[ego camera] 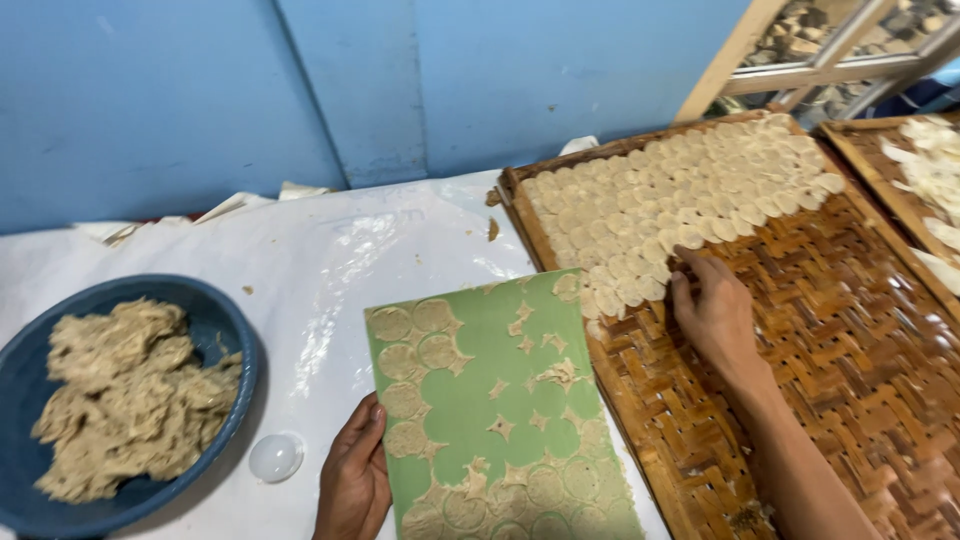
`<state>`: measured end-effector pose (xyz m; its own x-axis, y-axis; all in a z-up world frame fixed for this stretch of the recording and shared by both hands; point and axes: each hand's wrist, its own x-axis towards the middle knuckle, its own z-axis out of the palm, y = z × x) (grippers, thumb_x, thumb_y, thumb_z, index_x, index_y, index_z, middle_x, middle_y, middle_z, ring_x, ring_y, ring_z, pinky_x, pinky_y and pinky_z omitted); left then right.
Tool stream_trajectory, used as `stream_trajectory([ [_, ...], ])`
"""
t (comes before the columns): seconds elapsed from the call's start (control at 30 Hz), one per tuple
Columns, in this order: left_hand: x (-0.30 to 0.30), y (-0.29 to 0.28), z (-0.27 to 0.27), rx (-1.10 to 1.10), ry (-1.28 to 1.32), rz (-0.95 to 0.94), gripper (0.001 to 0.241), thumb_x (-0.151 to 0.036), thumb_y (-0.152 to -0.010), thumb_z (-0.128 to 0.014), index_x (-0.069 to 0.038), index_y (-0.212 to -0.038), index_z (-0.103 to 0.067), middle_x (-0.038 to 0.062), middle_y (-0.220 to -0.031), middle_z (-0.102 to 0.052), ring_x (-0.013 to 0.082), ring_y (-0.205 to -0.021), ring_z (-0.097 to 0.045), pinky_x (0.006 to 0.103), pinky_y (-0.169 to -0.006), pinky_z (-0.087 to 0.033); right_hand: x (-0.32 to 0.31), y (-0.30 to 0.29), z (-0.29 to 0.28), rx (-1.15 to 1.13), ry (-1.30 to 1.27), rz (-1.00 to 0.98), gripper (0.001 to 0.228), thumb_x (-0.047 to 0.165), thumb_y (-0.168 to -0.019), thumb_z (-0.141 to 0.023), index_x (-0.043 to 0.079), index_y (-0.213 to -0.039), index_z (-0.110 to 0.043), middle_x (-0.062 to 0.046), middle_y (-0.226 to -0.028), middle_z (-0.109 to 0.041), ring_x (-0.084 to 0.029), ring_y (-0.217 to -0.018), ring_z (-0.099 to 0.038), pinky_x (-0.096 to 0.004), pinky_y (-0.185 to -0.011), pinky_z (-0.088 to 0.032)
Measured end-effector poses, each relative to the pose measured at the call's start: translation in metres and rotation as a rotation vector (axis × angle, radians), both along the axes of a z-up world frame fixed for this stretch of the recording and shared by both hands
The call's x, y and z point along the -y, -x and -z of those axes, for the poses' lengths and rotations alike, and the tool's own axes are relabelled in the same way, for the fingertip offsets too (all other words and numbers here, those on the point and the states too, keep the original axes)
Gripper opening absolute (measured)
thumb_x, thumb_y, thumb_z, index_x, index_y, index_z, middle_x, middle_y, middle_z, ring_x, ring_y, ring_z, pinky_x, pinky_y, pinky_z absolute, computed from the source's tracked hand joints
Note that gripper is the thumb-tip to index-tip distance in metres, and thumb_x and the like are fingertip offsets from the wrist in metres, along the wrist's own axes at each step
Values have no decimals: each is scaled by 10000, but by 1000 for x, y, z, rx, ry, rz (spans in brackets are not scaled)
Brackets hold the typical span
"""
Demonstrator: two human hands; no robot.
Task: Removing small circular dough pieces from a board and placing them onto a woven tray for drying.
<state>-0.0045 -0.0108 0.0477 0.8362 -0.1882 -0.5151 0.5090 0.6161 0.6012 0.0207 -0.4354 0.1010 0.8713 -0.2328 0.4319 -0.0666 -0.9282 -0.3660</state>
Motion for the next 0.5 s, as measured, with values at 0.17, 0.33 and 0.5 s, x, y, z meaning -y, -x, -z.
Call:
stream_trajectory([
  [0.17,4,1,-16,-23,22,-40,399,-38,-1035,-434,102,-1387,-558,252,-1244,-664,279,-1091,-616,395,-946,-484,-63,7,-26,6,4,-154,332,20,-903,-659,-56,-1224,-692,-193,-1112,-685,-240,-661,-600,-318,-554,-498],
  [0.33,3,2,-16,-22,32,-40,398,-43,-1030,-456,100,-1381,-575,242,-1253,-673,276,-1108,-620,376,-959,-479,-133,-2,-14,-27,-100,-433,315,-12,-858,-652,21,-1163,-725,-179,-1128,-696,-91,-464,-520,-169,-344,-437],
  [0.5,2,3,-9,20,87,-30,371,-57,-1033,-478,81,-1361,-582,198,-1174,-672,241,-1042,-632,366,-943,-505,-182,-17,-7,23,51,-551,367,198,-968,-611,107,-1319,-661,-169,-1140,-642,-236,-796,-668,-295,-593,-636],
])
